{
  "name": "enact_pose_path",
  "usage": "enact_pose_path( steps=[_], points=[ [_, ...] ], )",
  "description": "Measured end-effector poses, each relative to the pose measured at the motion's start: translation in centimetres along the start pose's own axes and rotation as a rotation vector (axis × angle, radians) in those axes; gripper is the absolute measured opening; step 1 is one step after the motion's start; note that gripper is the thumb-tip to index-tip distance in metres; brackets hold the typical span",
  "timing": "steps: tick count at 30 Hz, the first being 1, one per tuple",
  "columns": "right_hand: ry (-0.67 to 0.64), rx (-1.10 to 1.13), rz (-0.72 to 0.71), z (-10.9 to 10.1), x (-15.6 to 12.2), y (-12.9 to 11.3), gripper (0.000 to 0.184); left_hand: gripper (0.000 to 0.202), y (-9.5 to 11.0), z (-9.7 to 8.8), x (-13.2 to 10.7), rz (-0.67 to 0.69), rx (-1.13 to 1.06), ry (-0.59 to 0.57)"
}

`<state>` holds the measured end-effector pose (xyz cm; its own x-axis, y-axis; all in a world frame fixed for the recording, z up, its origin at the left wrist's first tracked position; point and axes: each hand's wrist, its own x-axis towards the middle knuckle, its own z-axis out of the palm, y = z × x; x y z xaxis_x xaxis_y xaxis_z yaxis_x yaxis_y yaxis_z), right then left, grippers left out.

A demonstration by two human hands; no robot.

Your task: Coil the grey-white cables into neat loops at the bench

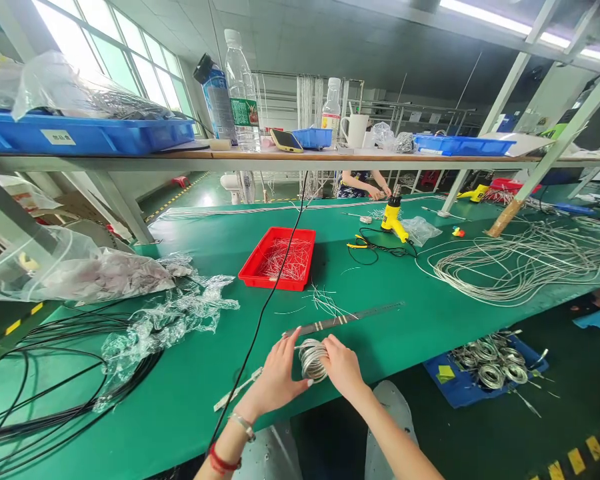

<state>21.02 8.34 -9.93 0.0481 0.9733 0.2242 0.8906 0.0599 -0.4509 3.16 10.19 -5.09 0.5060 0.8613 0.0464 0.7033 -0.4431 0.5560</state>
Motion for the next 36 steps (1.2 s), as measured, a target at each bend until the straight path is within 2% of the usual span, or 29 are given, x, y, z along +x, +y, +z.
enact_pose_path(
  steps=[1, 4, 7, 10, 16, 21, 23, 25, 27, 31, 34, 36],
  points=[
    [0.003, -0.009, 0.002, 0.1, 0.0, -0.2, 0.012, 0.07, 0.1, 1.1, 0.6, 0.015, 0.002, 0.048],
    [0.014, -0.023, 0.018, 0.0, -0.1, -0.4, 0.015, 0.031, 0.5, 3.5, 1.9, -0.038, 0.027, 0.143],
    [0.009, -0.021, 0.031, -0.1, -0.3, -0.2, 0.021, 0.02, 0.9, 4.5, 2.4, -0.1, 0.096, 0.208],
    [-0.008, -0.012, 0.044, -0.1, -0.4, -0.1, 0.02, 0.025, 1.2, 4.6, 2.4, -0.124, 0.17, 0.22],
    [-0.013, 0.04, 0.09, 0.4, -0.4, -0.3, 0.016, 0.04, 1.0, 4.7, 2.7, -0.137, 0.249, 0.161],
    [-0.035, 0.143, 0.08, 0.2, -1.0, 0.0, 0.015, 0.025, -0.1, 5.3, 3.2, -0.131, 0.284, 0.126],
    [-0.065, 0.21, 0.029, -0.2, -0.8, 0.9, 0.028, 0.019, -0.5, 5.4, 3.3, -0.129, 0.292, 0.122],
    [-0.08, 0.252, 0.027, -0.7, 0.1, 2.4, 0.039, 0.016, -0.6, 5.5, 3.2, -0.134, 0.292, 0.129],
    [-0.041, 0.227, 0.132, -1.0, 1.7, 4.3, 0.036, 0.016, -0.7, 5.6, 3.0, -0.13, 0.279, 0.137],
    [0.058, 0.032, 0.341, -0.9, 5.1, 7.3, 0.027, 0.018, -0.7, 5.6, 2.6, -0.105, 0.224, 0.138],
    [0.047, -0.067, 0.367, -0.8, 6.5, 7.7, 0.014, 0.029, -0.9, 5.5, 2.5, -0.098, 0.188, 0.132],
    [0.036, -0.102, 0.366, -0.7, 6.8, 7.4, 0.012, 0.028, -0.9, 5.5, 2.5, -0.091, 0.182, 0.119]
  ],
)
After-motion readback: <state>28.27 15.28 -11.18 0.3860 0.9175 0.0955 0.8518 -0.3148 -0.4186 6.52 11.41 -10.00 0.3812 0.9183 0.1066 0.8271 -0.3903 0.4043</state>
